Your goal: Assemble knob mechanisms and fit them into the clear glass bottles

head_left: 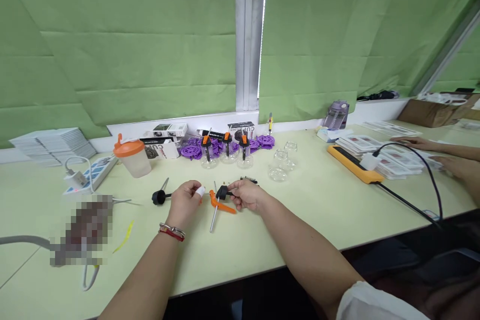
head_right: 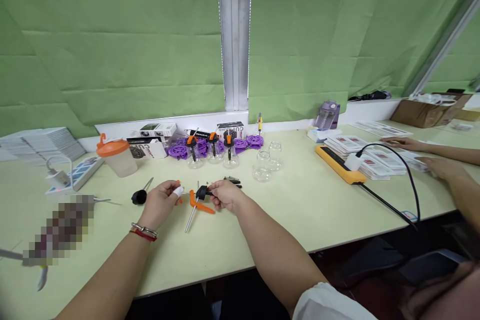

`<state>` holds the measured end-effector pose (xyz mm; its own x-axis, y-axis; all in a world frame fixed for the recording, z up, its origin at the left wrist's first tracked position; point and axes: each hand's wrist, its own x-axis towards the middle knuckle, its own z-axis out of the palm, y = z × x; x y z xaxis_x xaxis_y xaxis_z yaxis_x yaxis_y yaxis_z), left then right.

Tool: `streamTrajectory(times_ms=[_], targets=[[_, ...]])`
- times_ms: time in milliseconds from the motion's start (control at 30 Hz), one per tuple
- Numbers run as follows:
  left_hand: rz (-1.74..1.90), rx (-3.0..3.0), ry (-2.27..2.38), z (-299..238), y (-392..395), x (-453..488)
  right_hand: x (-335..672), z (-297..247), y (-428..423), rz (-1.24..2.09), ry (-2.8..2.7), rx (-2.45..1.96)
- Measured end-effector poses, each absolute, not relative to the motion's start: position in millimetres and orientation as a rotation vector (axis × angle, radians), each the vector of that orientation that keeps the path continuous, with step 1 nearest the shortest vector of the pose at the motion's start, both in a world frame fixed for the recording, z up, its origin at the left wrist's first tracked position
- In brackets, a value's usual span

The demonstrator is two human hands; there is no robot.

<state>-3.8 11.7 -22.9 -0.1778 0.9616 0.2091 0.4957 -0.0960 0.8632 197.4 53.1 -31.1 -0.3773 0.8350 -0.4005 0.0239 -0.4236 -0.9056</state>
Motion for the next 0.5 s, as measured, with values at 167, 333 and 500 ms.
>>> streamTrajectory(times_ms=[167,333,500], targets=[[1.234,1.55,1.61,-25.6,14.8,-1.0,197.1,-31.3,52.8,1.886,-1.196,-1.264],[1.171,1.395,1.474,-19.1,11.5,-11.8,198.5,-27.9,55.0,1.828,-1.09,-1.294],[1.282,1.252,1.382,-14.6,8.9,-9.8,196.2,-22.9,48.9,1.879,-1.072,-1.208]])
